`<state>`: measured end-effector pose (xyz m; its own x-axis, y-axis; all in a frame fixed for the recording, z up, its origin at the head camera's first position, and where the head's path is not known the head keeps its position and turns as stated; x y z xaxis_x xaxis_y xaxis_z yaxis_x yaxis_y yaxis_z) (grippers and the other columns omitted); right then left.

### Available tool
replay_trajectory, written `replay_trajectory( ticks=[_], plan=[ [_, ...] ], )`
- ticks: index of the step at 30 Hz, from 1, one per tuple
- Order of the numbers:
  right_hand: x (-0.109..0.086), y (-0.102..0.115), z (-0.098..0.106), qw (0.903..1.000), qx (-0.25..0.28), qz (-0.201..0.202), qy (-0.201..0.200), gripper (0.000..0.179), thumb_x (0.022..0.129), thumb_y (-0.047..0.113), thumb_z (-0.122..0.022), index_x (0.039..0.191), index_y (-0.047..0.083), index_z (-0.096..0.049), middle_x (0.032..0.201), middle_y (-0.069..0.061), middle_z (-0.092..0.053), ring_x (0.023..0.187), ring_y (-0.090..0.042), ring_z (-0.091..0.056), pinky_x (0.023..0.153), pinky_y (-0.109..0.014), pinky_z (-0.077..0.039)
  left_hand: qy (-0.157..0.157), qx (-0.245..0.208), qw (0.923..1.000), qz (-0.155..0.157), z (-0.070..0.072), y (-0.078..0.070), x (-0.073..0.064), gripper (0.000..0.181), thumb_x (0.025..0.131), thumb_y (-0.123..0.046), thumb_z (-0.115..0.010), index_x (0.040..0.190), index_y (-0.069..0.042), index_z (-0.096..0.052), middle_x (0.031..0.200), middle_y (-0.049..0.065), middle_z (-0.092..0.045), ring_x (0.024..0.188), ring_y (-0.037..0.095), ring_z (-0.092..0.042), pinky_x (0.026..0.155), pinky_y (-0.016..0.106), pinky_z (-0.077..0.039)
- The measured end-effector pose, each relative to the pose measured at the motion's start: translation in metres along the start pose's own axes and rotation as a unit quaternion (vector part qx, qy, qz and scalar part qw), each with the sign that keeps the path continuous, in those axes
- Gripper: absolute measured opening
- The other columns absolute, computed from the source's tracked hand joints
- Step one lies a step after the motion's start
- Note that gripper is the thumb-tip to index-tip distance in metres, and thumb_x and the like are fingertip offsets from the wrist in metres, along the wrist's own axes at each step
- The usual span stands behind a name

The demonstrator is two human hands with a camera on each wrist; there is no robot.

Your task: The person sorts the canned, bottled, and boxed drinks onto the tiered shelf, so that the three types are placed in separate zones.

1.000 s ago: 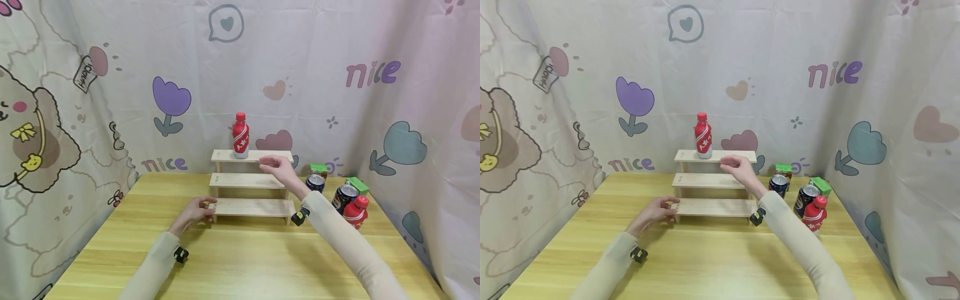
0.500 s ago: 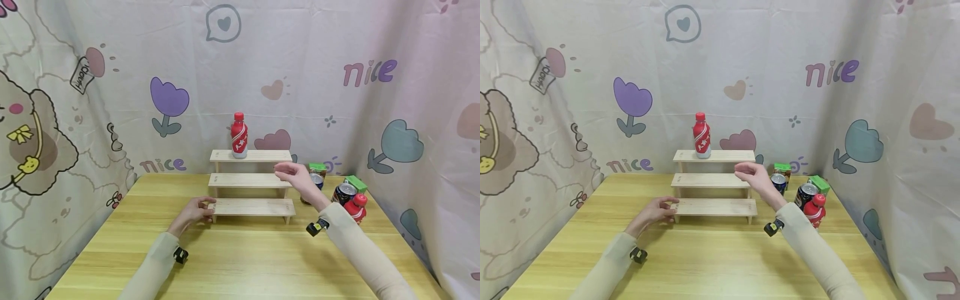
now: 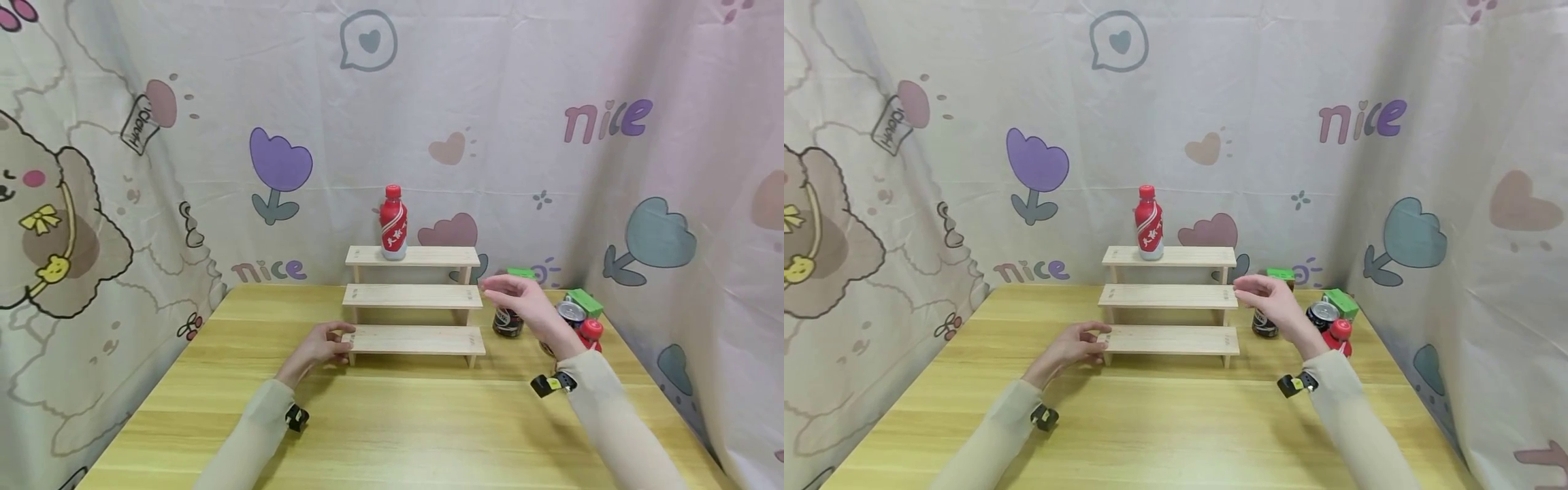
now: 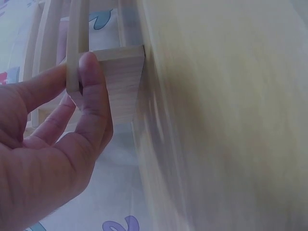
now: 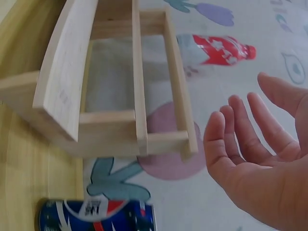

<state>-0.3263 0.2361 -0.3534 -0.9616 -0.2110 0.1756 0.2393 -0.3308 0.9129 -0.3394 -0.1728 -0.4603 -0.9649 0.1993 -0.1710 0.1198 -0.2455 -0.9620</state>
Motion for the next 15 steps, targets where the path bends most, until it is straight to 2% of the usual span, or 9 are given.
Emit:
replay_trajectory(
  ticks=[4, 8, 13, 15],
  plan=[
    [-0.013, -0.003, 0.015, 0.9997, -0.022, -0.012, -0.007, 0.049, 0.094, 0.032, -0.067, 0.131, 0.001, -0.057, 0.13, -0.015, -0.062, 0.103, -0.005, -0.063, 0.093, -0.025, -0.053, 0.001, 0.0, 1.0, -0.006, -0.002, -0.002, 0.0, 0.043, 0.088, 0.007, -0.065, 0.13, 0.003, -0.056, 0.087, 0.012, -0.055, 0.068, 0.021, -0.062, 0.072, 0.043, -0.063],
    [-0.024, -0.004, 0.029, 0.9989, -0.039, -0.016, -0.018, 0.052, 0.094, 0.035, -0.065, 0.133, 0.003, -0.056, 0.134, -0.017, -0.059, 0.106, 0.0, -0.061, 0.093, -0.018, -0.049, 0.003, 0.01, 0.9999, -0.012, -0.002, -0.002, -0.001, 0.042, 0.089, 0.006, -0.064, 0.13, 0.004, -0.055, 0.085, 0.011, -0.055, 0.067, 0.02, -0.062, 0.071, 0.044, -0.063],
    [-0.033, -0.005, 0.045, 0.9968, -0.075, -0.013, -0.024, 0.055, 0.095, 0.037, -0.064, 0.135, 0.0, -0.053, 0.135, -0.019, -0.058, 0.102, 0.005, -0.06, 0.09, -0.017, -0.05, 0.002, 0.009, 0.9998, -0.015, -0.001, -0.002, -0.002, 0.044, 0.088, 0.006, -0.065, 0.13, 0.005, -0.054, 0.083, 0.01, -0.054, 0.066, 0.02, -0.062, 0.07, 0.045, -0.063],
    [-0.037, -0.006, 0.051, 0.9956, -0.089, -0.012, -0.027, 0.055, 0.095, 0.037, -0.064, 0.135, 0.0, -0.054, 0.132, -0.016, -0.061, 0.101, 0.005, -0.06, 0.089, -0.015, -0.05, 0.001, 0.007, 0.9999, -0.014, -0.002, -0.002, -0.001, 0.044, 0.087, 0.007, -0.065, 0.13, 0.005, -0.055, 0.083, 0.011, -0.054, 0.066, 0.02, -0.062, 0.07, 0.045, -0.063]
  ],
)
Point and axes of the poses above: each hand's wrist, its own x-axis towards the middle knuckle, its own z-axis out of the back of the hand, y = z × x, the point moved 3 cm from there along x, towards the middle knuckle
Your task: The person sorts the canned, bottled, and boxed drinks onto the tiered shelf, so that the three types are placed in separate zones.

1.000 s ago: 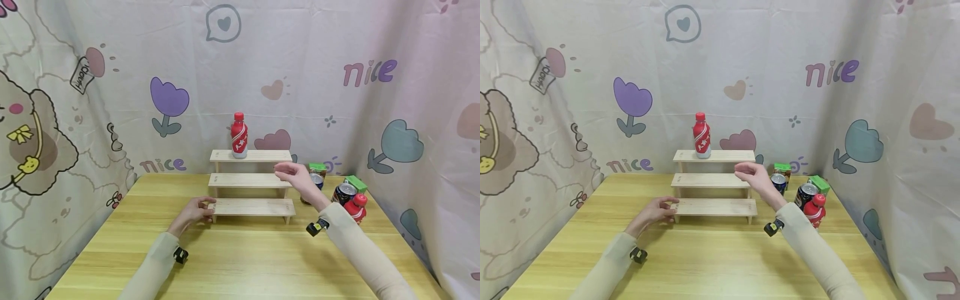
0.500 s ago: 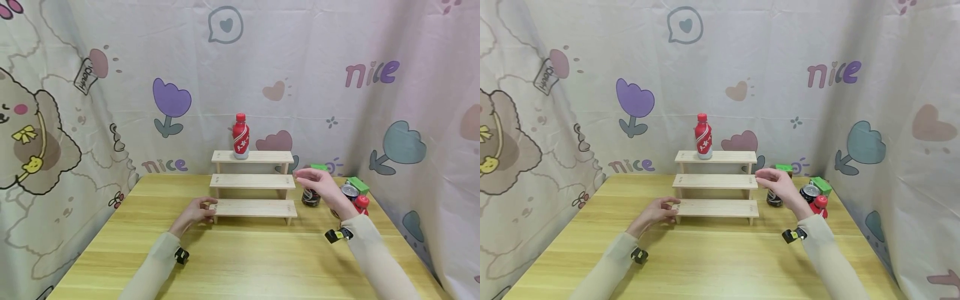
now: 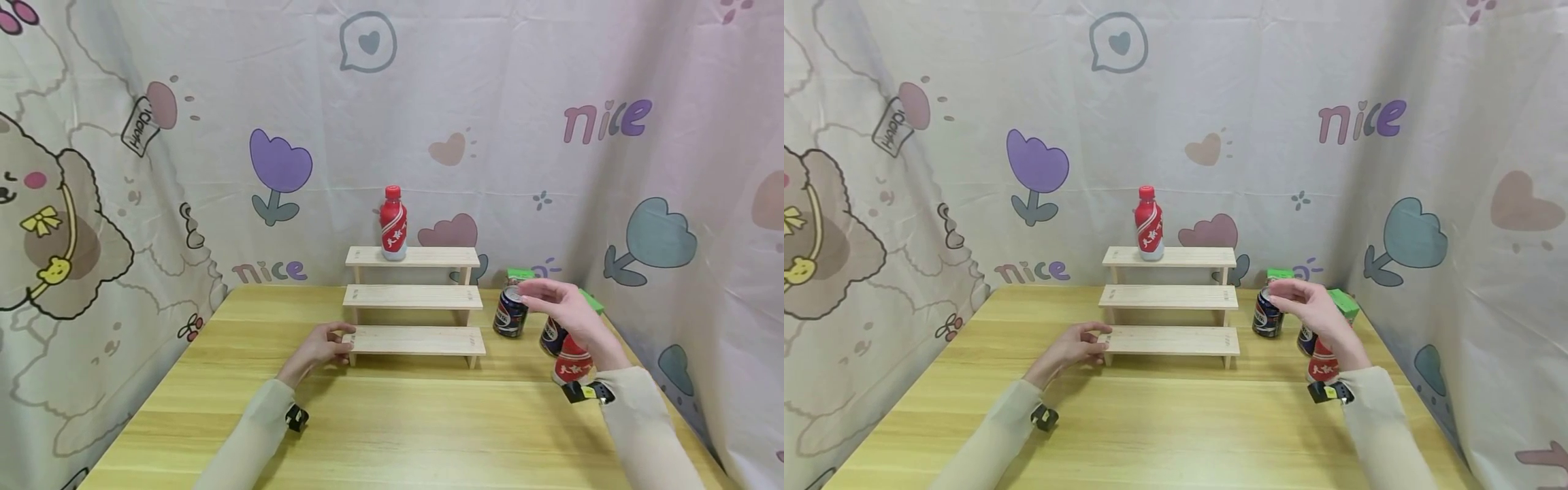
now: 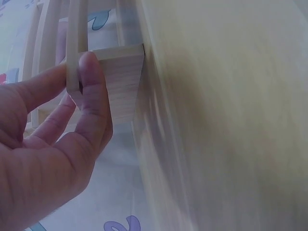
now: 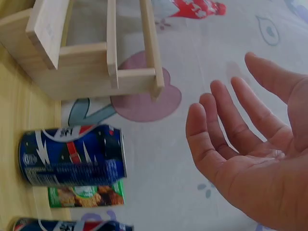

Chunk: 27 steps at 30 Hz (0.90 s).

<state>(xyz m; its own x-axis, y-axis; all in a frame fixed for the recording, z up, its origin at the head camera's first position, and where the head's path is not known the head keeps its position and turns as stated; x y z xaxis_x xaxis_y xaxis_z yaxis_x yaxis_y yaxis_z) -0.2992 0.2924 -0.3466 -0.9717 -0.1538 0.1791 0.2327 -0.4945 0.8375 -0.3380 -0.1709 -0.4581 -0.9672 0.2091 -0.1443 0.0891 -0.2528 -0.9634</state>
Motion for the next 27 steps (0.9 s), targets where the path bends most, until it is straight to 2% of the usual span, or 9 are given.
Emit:
replay_trajectory(
  ticks=[4, 8, 11, 17, 20, 25, 27],
  plan=[
    [-0.006, -0.002, 0.012, 0.9997, -0.018, 0.007, -0.015, 0.051, 0.095, 0.035, -0.065, 0.133, 0.003, -0.055, 0.127, -0.007, -0.064, 0.1, 0.006, -0.06, 0.087, -0.012, -0.05, -0.003, 0.006, 1.0, 0.005, 0.0, 0.0, 0.001, 0.042, 0.088, 0.006, -0.065, 0.129, 0.004, -0.056, 0.084, 0.011, -0.055, 0.066, 0.02, -0.062, 0.07, 0.044, -0.063],
    [-0.014, -0.005, 0.023, 0.9984, -0.045, 0.008, -0.034, 0.049, 0.096, 0.036, -0.063, 0.135, 0.007, -0.055, 0.129, -0.009, -0.063, 0.1, 0.01, -0.057, 0.086, -0.011, -0.048, -0.002, 0.007, 1.0, 0.006, 0.0, 0.001, 0.002, 0.042, 0.088, 0.006, -0.064, 0.129, 0.003, -0.056, 0.085, 0.011, -0.054, 0.066, 0.02, -0.062, 0.071, 0.044, -0.063],
    [-0.019, -0.009, 0.03, 0.9973, -0.059, 0.005, -0.042, 0.051, 0.096, 0.038, -0.062, 0.136, 0.007, -0.054, 0.128, -0.006, -0.063, 0.1, 0.013, -0.055, 0.086, -0.012, -0.048, 0.0, 0.004, 1.0, 0.006, 0.001, 0.003, 0.003, 0.042, 0.088, 0.006, -0.065, 0.129, 0.003, -0.056, 0.085, 0.011, -0.053, 0.066, 0.02, -0.063, 0.07, 0.041, -0.063],
    [-0.03, -0.02, 0.044, 0.9954, -0.073, -0.007, -0.062, 0.052, 0.096, 0.038, -0.062, 0.136, 0.005, -0.053, 0.113, 0.023, -0.059, 0.098, 0.015, -0.052, 0.081, -0.01, -0.048, -0.001, 0.008, 0.9999, 0.009, 0.0, 0.004, 0.0, 0.041, 0.088, 0.006, -0.065, 0.128, 0.003, -0.056, 0.084, 0.01, -0.053, 0.066, 0.021, -0.063, 0.066, 0.038, -0.063],
    [-0.036, -0.026, 0.049, 0.9952, -0.073, -0.016, -0.063, 0.053, 0.096, 0.037, -0.062, 0.135, 0.004, -0.052, 0.107, 0.029, -0.056, 0.095, 0.015, -0.052, 0.078, -0.013, -0.051, -0.003, 0.007, 1.0, 0.006, -0.001, 0.004, 0.0, 0.041, 0.088, 0.006, -0.065, 0.128, 0.002, -0.057, 0.084, 0.01, -0.053, 0.065, 0.021, -0.063, 0.067, 0.039, -0.063],
    [-0.042, -0.037, 0.053, 0.9966, -0.06, -0.032, -0.047, 0.054, 0.095, 0.034, -0.065, 0.134, -0.001, -0.052, 0.105, 0.027, -0.058, 0.092, 0.011, -0.056, 0.076, -0.015, -0.056, -0.003, 0.006, 1.0, 0.002, -0.001, 0.004, 0.002, 0.042, 0.088, 0.006, -0.065, 0.129, 0.002, -0.056, 0.085, 0.011, -0.054, 0.065, 0.021, -0.063, 0.068, 0.041, -0.063],
    [-0.044, -0.042, 0.053, 0.9968, -0.058, -0.042, -0.037, 0.056, 0.094, 0.033, -0.065, 0.135, -0.002, -0.051, 0.112, 0.015, -0.062, 0.092, 0.008, -0.056, 0.077, -0.017, -0.057, -0.002, 0.006, 1.0, 0.0, 0.0, 0.003, 0.002, 0.042, 0.089, 0.005, -0.065, 0.129, 0.003, -0.056, 0.085, 0.011, -0.053, 0.066, 0.021, -0.063, 0.068, 0.042, -0.063]
  ],
)
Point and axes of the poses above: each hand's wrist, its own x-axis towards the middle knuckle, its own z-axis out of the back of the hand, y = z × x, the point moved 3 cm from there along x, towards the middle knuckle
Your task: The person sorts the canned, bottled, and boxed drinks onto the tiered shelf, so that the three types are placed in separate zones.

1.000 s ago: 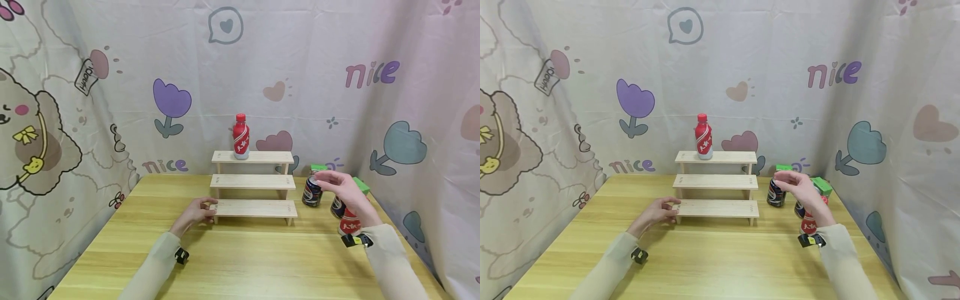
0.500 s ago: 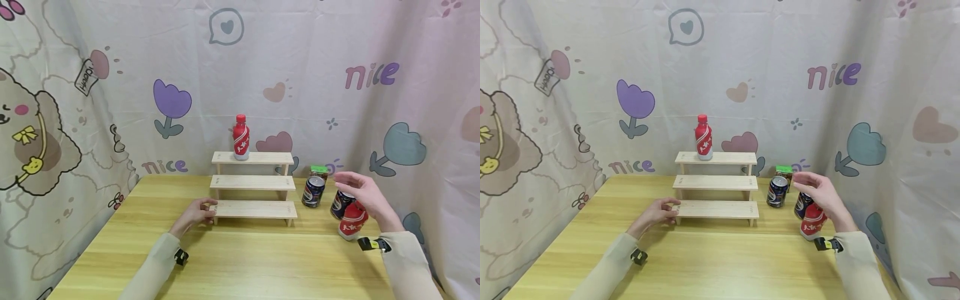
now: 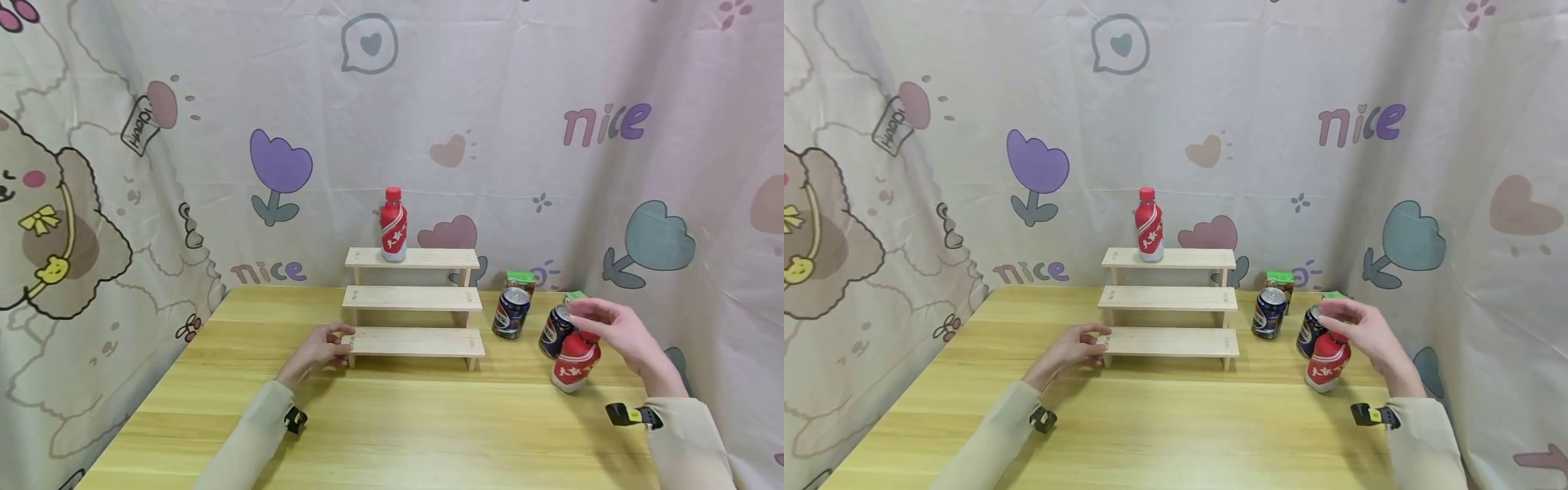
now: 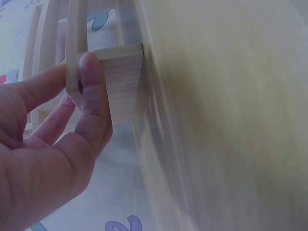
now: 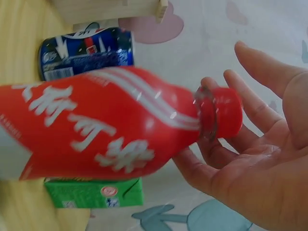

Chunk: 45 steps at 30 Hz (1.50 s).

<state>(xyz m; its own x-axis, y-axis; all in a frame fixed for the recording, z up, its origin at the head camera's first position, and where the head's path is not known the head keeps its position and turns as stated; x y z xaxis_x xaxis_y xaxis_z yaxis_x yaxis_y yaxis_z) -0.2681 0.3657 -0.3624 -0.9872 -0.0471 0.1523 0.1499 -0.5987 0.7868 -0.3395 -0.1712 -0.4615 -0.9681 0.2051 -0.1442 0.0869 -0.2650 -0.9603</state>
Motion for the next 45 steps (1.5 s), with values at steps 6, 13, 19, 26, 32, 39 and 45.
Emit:
replay_trajectory(
  ticks=[6, 13, 19, 26, 32, 39, 45],
  plan=[
    [-0.007, -0.02, -0.005, 0.9989, -0.01, -0.041, 0.02, 0.06, 0.093, 0.034, -0.068, 0.137, -0.001, -0.048, 0.136, -0.027, -0.048, 0.099, -0.006, -0.052, 0.078, -0.023, -0.056, 0.002, 0.0, 1.0, -0.005, 0.001, -0.001, -0.002, 0.042, 0.089, 0.005, -0.065, 0.13, 0.004, -0.055, 0.083, 0.01, -0.053, 0.066, 0.021, -0.063, 0.068, 0.043, -0.063],
    [-0.016, -0.039, -0.01, 0.9966, -0.013, -0.066, 0.049, 0.071, 0.092, 0.028, -0.069, 0.144, -0.006, -0.036, 0.136, -0.033, -0.046, 0.116, -0.037, -0.051, 0.09, -0.05, -0.054, -0.006, -0.002, 0.9999, 0.011, 0.001, 0.001, -0.002, 0.041, 0.088, 0.006, -0.064, 0.128, 0.002, -0.057, 0.085, 0.011, -0.054, 0.066, 0.022, -0.063, 0.07, 0.043, -0.063],
    [-0.018, -0.046, -0.016, 0.9943, -0.018, -0.084, 0.063, 0.092, 0.088, 0.029, -0.073, 0.151, -0.008, -0.015, 0.14, -0.039, -0.037, 0.123, -0.052, -0.041, 0.093, -0.061, -0.05, -0.005, -0.003, 0.9999, 0.008, 0.001, -0.001, 0.0, 0.042, 0.088, 0.006, -0.065, 0.128, 0.001, -0.057, 0.085, 0.011, -0.055, 0.066, 0.022, -0.063, 0.07, 0.043, -0.063],
    [-0.018, -0.046, -0.022, 0.9962, -0.026, -0.077, 0.031, 0.093, 0.086, 0.029, -0.076, 0.15, -0.007, -0.019, 0.137, -0.038, -0.04, 0.121, -0.05, -0.042, 0.093, -0.062, -0.05, 0.011, 0.002, 0.9999, -0.001, 0.001, 0.001, 0.0, 0.042, 0.089, 0.005, -0.065, 0.13, 0.004, -0.054, 0.082, 0.009, -0.052, 0.066, 0.02, -0.063, 0.07, 0.041, -0.063],
    [-0.021, -0.047, -0.024, 0.9976, -0.024, -0.065, 0.002, 0.089, 0.084, 0.03, -0.078, 0.147, -0.005, -0.027, 0.139, -0.034, -0.042, 0.122, -0.046, -0.044, 0.089, -0.048, -0.055, 0.005, -0.004, 1.0, 0.003, 0.001, 0.0, -0.002, 0.043, 0.088, 0.005, -0.065, 0.13, 0.003, -0.056, 0.082, 0.009, -0.053, 0.065, 0.02, -0.063, 0.07, 0.041, -0.063],
    [-0.021, -0.049, -0.028, 0.9972, -0.019, -0.072, -0.007, 0.092, 0.084, 0.029, -0.078, 0.144, -0.009, -0.021, 0.138, -0.037, -0.037, 0.121, -0.051, -0.042, 0.092, -0.059, -0.052, 0.003, -0.007, 1.0, 0.002, 0.001, 0.001, -0.002, 0.043, 0.087, 0.006, -0.065, 0.129, 0.003, -0.056, 0.082, 0.009, -0.053, 0.066, 0.02, -0.064, 0.068, 0.04, -0.063],
    [-0.022, -0.051, -0.031, 0.9968, -0.031, -0.067, -0.03, 0.092, 0.081, 0.03, -0.081, 0.145, -0.006, -0.026, 0.136, -0.035, -0.043, 0.118, -0.047, -0.047, 0.087, -0.05, -0.056, 0.006, -0.002, 1.0, 0.0, 0.001, 0.0, -0.001, 0.043, 0.088, 0.006, -0.064, 0.13, 0.004, -0.055, 0.083, 0.01, -0.054, 0.065, 0.02, -0.063, 0.069, 0.041, -0.063]
  ],
)
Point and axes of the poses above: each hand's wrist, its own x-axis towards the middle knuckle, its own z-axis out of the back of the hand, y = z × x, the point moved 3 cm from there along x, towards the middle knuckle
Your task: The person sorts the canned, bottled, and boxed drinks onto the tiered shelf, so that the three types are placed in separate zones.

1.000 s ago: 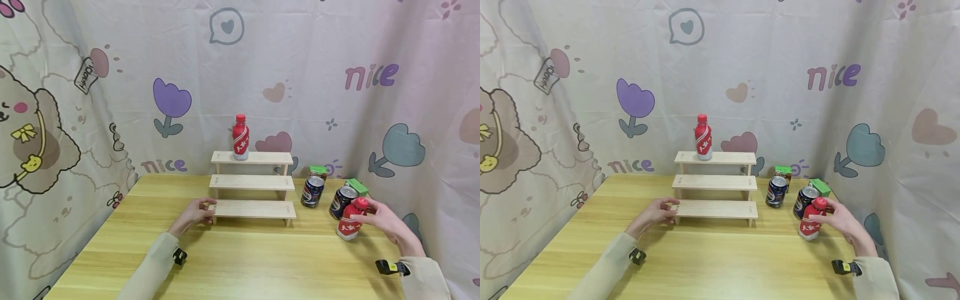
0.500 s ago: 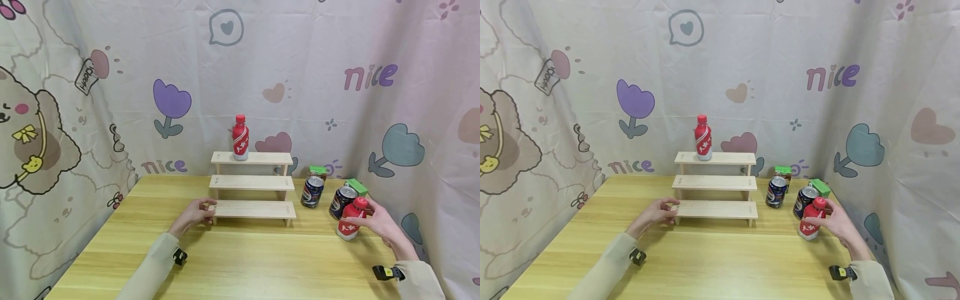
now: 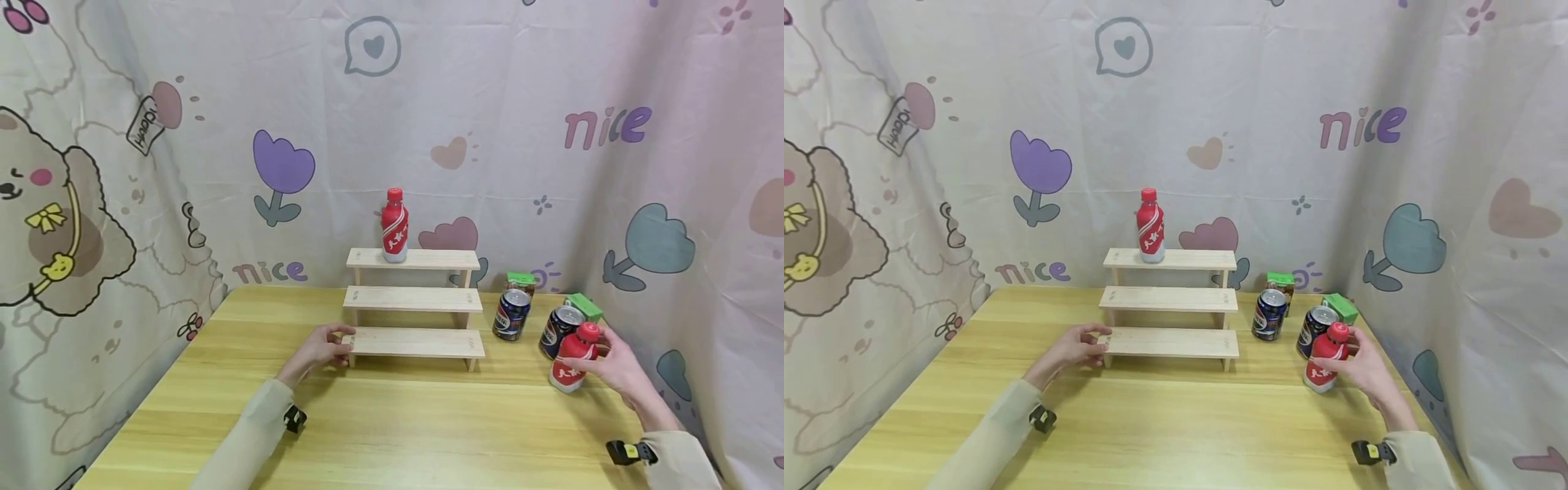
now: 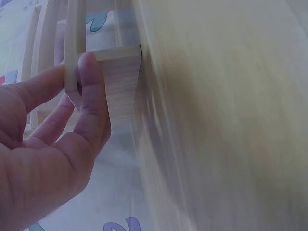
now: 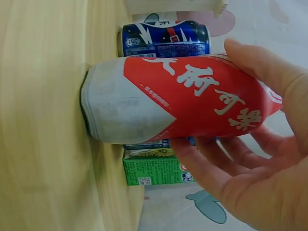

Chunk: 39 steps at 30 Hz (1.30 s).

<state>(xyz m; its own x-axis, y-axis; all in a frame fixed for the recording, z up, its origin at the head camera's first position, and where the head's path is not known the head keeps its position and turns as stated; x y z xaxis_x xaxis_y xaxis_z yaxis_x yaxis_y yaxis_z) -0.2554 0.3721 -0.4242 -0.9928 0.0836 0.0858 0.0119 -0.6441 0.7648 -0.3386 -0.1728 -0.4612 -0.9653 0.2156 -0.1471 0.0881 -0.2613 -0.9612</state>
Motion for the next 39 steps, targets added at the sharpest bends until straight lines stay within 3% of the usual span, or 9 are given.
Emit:
replay_trajectory(
  ticks=[5, 11, 16, 19, 21, 23, 27, 35, 39],
  plan=[
    [-0.001, 0.001, -0.001, 0.9997, -0.002, -0.009, -0.022, 0.092, 0.08, 0.036, -0.081, 0.145, -0.004, -0.03, 0.137, -0.033, -0.044, 0.119, -0.047, -0.048, 0.086, -0.047, -0.056, -0.006, 0.002, 1.0, 0.005, 0.0, -0.001, -0.001, 0.043, 0.087, 0.006, -0.065, 0.129, 0.002, -0.057, 0.085, 0.012, -0.056, 0.065, 0.021, -0.063, 0.071, 0.044, -0.063],
    [-0.001, 0.009, -0.003, 0.9988, 0.009, -0.009, -0.047, 0.084, 0.082, 0.038, -0.079, 0.143, 0.001, -0.036, 0.137, -0.029, -0.048, 0.117, -0.038, -0.051, 0.072, -0.014, -0.048, -0.003, 0.001, 1.0, -0.004, 0.0, -0.001, -0.002, 0.042, 0.087, 0.007, -0.065, 0.128, 0.005, -0.057, 0.081, 0.01, -0.055, 0.063, 0.02, -0.063, 0.07, 0.044, -0.063],
    [0.001, 0.022, -0.004, 0.9976, 0.024, -0.005, -0.064, 0.084, 0.083, 0.04, -0.077, 0.146, 0.003, -0.037, 0.14, -0.028, -0.048, 0.104, -0.009, -0.054, 0.07, -0.007, -0.047, -0.006, 0.003, 1.0, -0.004, 0.002, 0.001, -0.004, 0.042, 0.087, 0.006, -0.066, 0.129, 0.004, -0.057, 0.082, 0.01, -0.056, 0.063, 0.02, -0.063, 0.069, 0.043, -0.063],
    [0.001, 0.03, -0.005, 0.9959, 0.042, -0.002, -0.08, 0.083, 0.084, 0.039, -0.077, 0.147, 0.003, -0.037, 0.132, -0.015, -0.057, 0.093, 0.008, -0.049, 0.071, -0.005, -0.047, -0.007, 0.007, 1.0, 0.0, 0.002, 0.001, -0.003, 0.042, 0.087, 0.005, -0.066, 0.129, 0.002, -0.057, 0.083, 0.011, -0.056, 0.063, 0.021, -0.063, 0.068, 0.041, -0.063],
    [0.002, 0.034, -0.007, 0.9942, 0.058, 0.003, -0.09, 0.083, 0.084, 0.037, -0.077, 0.148, 0.002, -0.036, 0.124, 0.001, -0.059, 0.09, 0.013, -0.048, 0.072, -0.004, -0.047, -0.009, 0.009, 0.9999, 0.001, 0.001, 0.0, -0.001, 0.042, 0.087, 0.005, -0.066, 0.128, 0.001, -0.058, 0.084, 0.011, -0.057, 0.063, 0.021, -0.063, 0.068, 0.041, -0.063],
    [0.004, 0.038, -0.01, 0.9922, 0.075, 0.016, -0.098, 0.081, 0.086, 0.035, -0.076, 0.149, 0.002, -0.037, 0.114, 0.017, -0.055, 0.091, 0.013, -0.049, 0.073, -0.003, -0.048, -0.008, 0.011, 0.9999, 0.002, 0.001, 0.0, -0.001, 0.042, 0.088, 0.005, -0.066, 0.128, 0.0, -0.058, 0.085, 0.012, -0.058, 0.063, 0.021, -0.064, 0.068, 0.041, -0.063],
    [0.008, 0.046, -0.018, 0.9867, 0.108, 0.053, -0.109, 0.076, 0.087, 0.028, -0.075, 0.149, 0.003, -0.038, 0.106, 0.029, -0.051, 0.093, 0.012, -0.052, 0.075, -0.003, -0.049, -0.005, 0.01, 0.9999, 0.006, -0.001, -0.001, 0.0, 0.042, 0.088, 0.005, -0.066, 0.129, 0.0, -0.058, 0.087, 0.013, -0.059, 0.064, 0.021, -0.064, 0.069, 0.041, -0.063],
    [0.02, 0.065, -0.037, 0.9798, 0.143, 0.091, -0.106, 0.072, 0.088, 0.023, -0.074, 0.149, 0.005, -0.04, 0.112, 0.025, -0.054, 0.1, 0.01, -0.054, 0.079, -0.004, -0.05, -0.004, 0.01, 0.9999, 0.006, 0.0, -0.001, -0.001, 0.043, 0.087, 0.005, -0.066, 0.129, 0.0, -0.057, 0.088, 0.013, -0.059, 0.066, 0.022, -0.063, 0.069, 0.04, -0.063],
    [0.028, 0.078, -0.042, 0.9813, 0.127, 0.095, -0.109, 0.07, 0.088, 0.027, -0.075, 0.147, 0.008, -0.042, 0.119, 0.013, -0.059, 0.1, 0.008, -0.054, 0.08, -0.005, -0.048, -0.004, 0.008, 0.9999, 0.007, 0.001, -0.001, -0.001, 0.043, 0.087, 0.005, -0.066, 0.129, 0.001, -0.057, 0.087, 0.012, -0.058, 0.066, 0.021, -0.063, 0.07, 0.041, -0.063]
  ],
)
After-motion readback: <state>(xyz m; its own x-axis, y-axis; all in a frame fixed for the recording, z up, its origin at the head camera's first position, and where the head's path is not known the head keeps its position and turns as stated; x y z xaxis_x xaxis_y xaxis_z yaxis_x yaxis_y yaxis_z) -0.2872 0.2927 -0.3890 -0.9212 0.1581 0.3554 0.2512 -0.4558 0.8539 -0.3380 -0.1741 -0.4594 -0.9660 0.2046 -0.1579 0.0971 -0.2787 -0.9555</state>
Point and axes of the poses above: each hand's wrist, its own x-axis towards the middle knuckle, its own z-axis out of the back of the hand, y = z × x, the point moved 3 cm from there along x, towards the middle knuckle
